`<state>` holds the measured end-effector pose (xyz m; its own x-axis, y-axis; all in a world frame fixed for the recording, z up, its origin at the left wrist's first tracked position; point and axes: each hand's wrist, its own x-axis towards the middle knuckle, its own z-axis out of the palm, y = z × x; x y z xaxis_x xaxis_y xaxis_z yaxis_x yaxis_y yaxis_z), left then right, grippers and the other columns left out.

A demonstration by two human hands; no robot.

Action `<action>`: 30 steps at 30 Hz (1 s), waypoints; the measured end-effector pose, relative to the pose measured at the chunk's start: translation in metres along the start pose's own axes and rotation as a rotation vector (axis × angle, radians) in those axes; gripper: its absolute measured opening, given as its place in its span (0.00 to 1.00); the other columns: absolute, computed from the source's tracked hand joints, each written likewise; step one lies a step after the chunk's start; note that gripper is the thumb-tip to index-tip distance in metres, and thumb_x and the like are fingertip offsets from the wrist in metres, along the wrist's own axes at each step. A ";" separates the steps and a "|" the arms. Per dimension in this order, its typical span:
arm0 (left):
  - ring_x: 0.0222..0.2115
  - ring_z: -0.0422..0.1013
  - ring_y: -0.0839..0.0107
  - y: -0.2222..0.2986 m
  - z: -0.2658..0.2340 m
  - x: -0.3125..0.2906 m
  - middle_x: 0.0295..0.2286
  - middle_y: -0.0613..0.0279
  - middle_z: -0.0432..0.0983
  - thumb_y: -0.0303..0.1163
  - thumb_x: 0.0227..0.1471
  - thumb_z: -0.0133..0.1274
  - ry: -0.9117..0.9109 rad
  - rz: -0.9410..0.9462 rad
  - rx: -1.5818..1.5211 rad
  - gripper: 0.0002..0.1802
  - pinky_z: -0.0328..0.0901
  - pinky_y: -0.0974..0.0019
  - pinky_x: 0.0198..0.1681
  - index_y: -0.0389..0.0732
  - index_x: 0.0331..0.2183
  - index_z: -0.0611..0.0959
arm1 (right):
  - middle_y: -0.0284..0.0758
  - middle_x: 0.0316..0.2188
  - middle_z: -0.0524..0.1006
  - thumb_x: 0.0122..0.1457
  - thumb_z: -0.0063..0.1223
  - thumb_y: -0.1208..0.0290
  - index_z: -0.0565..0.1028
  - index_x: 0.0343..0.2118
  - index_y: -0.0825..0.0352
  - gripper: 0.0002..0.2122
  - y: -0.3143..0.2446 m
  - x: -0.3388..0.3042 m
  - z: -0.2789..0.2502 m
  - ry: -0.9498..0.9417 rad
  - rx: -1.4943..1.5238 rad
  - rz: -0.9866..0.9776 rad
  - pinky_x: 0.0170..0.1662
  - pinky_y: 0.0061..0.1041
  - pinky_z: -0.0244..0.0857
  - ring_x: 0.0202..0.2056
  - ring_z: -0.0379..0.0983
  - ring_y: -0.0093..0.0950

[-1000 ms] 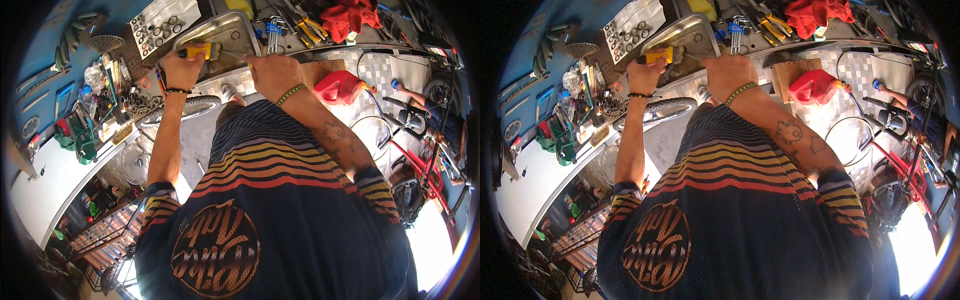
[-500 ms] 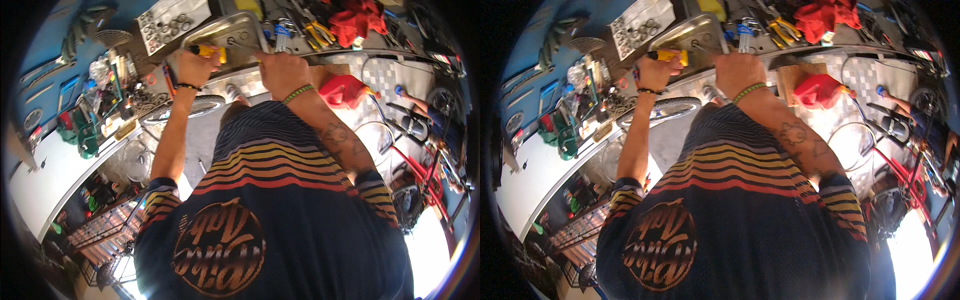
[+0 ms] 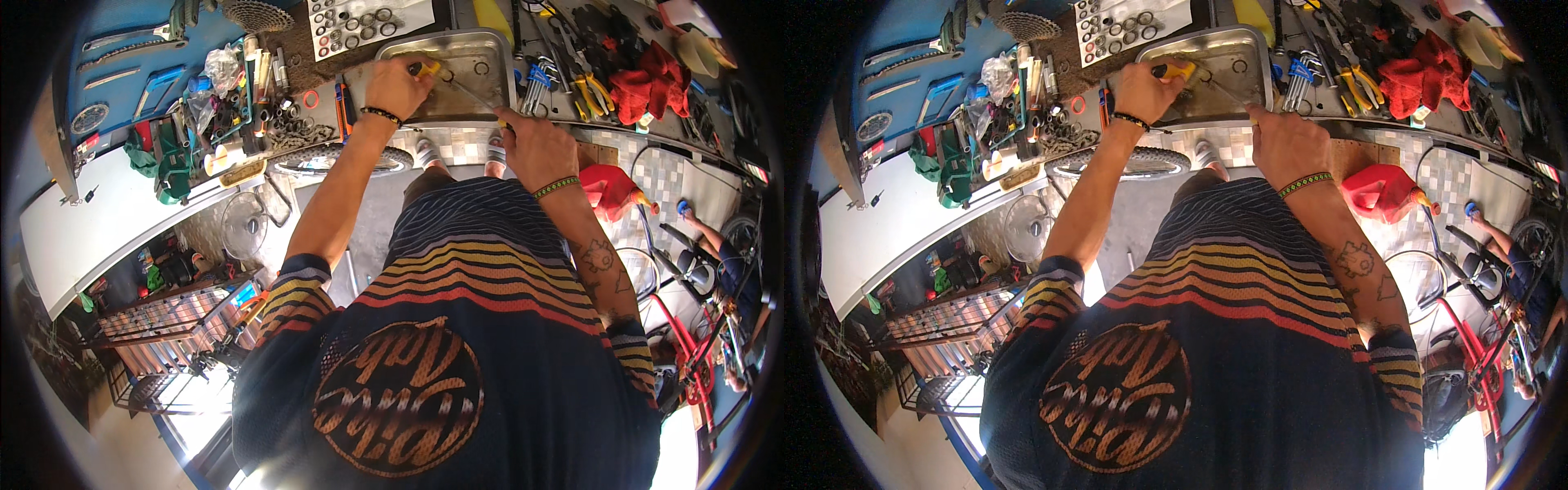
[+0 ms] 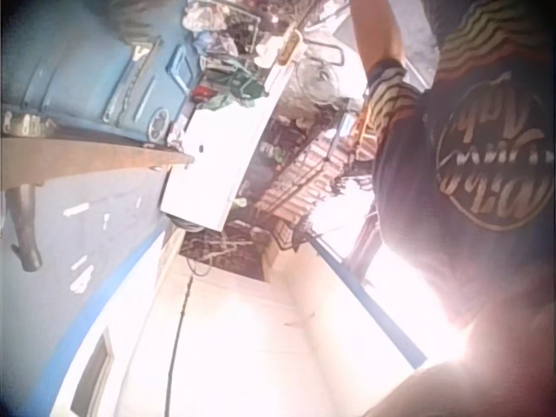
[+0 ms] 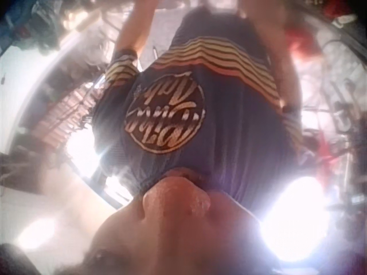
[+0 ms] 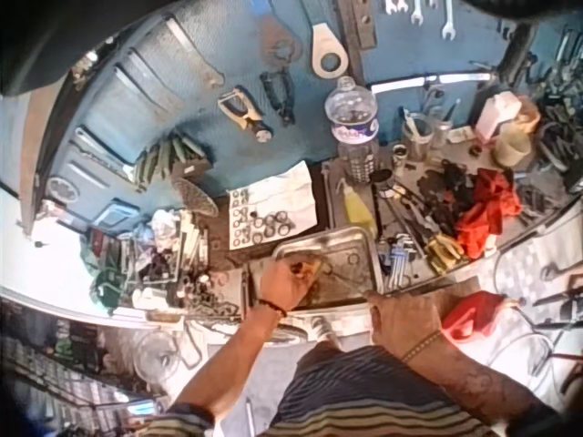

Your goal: The person scrubs small metal parts in a metal tray using a yellow brush and a screwdriver. They repeatedly dip the brush into the tray and scrub the parts, occasionally picking up and placing down the parts.

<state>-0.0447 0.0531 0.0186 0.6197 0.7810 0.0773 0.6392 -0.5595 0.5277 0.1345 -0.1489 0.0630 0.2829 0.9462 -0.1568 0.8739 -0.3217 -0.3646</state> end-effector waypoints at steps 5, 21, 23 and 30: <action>0.27 0.82 0.53 -0.006 0.001 -0.004 0.22 0.52 0.84 0.38 0.50 0.64 0.004 -0.004 -0.060 0.11 0.77 0.56 0.38 0.52 0.38 0.93 | 0.45 0.27 0.84 0.63 0.58 0.63 0.84 0.52 0.50 0.15 0.000 -0.001 -0.002 -0.012 -0.006 0.006 0.34 0.46 0.79 0.29 0.84 0.46; 0.36 0.85 0.67 -0.058 -0.005 -0.002 0.40 0.52 0.87 0.25 0.58 0.65 -0.172 -0.464 -0.775 0.14 0.83 0.62 0.37 0.36 0.47 0.89 | 0.45 0.26 0.84 0.62 0.60 0.61 0.83 0.52 0.49 0.15 0.008 0.002 0.016 0.058 0.134 0.029 0.36 0.46 0.79 0.30 0.84 0.46; 0.37 0.85 0.65 -0.063 -0.005 -0.004 0.40 0.51 0.86 0.25 0.59 0.65 -0.161 -0.497 -0.837 0.14 0.84 0.61 0.38 0.35 0.48 0.88 | 0.45 0.26 0.84 0.62 0.60 0.62 0.84 0.51 0.50 0.14 0.004 0.005 0.017 0.065 0.145 0.021 0.36 0.46 0.79 0.30 0.84 0.46; 0.36 0.85 0.65 -0.069 0.000 -0.013 0.41 0.50 0.86 0.25 0.59 0.65 -0.116 -0.532 -0.930 0.14 0.84 0.61 0.39 0.33 0.47 0.88 | 0.44 0.29 0.85 0.62 0.61 0.61 0.84 0.53 0.48 0.16 0.005 0.006 0.019 0.042 0.157 0.056 0.35 0.46 0.78 0.30 0.83 0.45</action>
<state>-0.0970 0.0820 -0.0191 0.4348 0.8033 -0.4069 0.2732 0.3129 0.9096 0.1333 -0.1461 0.0425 0.3484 0.9263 -0.1432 0.7845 -0.3718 -0.4962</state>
